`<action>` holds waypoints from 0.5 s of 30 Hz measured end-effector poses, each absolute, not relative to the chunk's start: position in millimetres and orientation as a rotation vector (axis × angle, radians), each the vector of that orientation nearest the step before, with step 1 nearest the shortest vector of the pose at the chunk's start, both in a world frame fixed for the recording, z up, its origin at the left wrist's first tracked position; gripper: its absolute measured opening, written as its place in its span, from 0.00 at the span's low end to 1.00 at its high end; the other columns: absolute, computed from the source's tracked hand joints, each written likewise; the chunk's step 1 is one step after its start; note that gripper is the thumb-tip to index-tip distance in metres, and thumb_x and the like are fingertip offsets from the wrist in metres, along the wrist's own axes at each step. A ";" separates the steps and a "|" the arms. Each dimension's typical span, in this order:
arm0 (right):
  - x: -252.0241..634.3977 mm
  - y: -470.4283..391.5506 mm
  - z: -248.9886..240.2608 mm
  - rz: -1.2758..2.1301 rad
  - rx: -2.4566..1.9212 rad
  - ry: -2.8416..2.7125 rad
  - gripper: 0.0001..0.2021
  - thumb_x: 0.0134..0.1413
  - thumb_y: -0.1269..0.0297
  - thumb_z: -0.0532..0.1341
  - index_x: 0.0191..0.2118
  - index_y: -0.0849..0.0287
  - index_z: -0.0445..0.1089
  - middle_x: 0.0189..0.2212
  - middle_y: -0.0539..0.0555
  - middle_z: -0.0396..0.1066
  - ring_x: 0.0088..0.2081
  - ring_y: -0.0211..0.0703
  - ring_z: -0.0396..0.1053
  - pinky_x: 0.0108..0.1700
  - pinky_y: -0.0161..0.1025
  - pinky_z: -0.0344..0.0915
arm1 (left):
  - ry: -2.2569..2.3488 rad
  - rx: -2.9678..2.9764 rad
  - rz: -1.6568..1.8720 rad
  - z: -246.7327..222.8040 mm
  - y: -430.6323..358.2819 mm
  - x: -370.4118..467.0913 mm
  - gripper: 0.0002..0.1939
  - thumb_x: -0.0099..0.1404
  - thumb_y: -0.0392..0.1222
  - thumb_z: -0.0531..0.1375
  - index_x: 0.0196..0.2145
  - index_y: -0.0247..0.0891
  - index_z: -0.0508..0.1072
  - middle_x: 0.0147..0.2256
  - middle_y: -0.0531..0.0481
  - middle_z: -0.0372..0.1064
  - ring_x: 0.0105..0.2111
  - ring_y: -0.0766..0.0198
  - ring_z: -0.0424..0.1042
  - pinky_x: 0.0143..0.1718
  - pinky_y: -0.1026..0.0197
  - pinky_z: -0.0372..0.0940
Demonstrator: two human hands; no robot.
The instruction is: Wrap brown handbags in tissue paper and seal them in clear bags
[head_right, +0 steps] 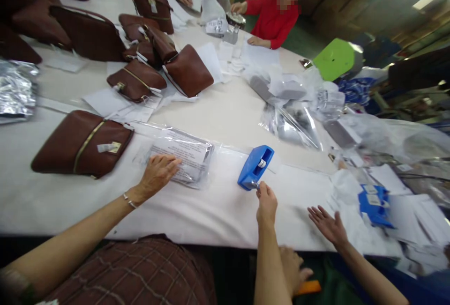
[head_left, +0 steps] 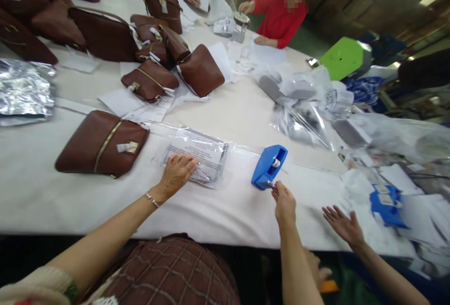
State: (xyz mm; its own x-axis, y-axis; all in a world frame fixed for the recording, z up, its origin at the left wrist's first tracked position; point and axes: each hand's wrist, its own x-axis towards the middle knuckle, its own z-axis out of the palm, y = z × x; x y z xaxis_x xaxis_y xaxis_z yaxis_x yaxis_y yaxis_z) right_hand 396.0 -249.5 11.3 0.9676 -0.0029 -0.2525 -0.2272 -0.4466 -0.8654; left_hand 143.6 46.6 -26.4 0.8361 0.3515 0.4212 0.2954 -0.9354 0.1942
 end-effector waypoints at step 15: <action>415.7 -225.2 8.4 0.132 -1.903 0.372 0.18 0.30 0.52 0.68 0.29 0.59 0.71 0.21 0.47 0.71 0.29 0.42 0.71 0.31 0.39 0.65 | 0.568 2.838 0.690 -31.2 45.6 143.1 0.12 0.68 0.39 0.59 0.49 0.42 0.73 0.44 0.45 0.73 0.43 0.52 0.66 0.48 0.47 0.58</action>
State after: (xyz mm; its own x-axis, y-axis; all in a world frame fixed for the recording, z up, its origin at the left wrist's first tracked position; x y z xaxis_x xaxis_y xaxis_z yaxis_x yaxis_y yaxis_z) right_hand 415.7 -225.2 8.4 0.9437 -0.1921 -0.2692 -0.3191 -0.3145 -0.8940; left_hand 143.1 45.6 -31.2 0.8206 0.4003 0.4080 0.3235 -0.9137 0.2458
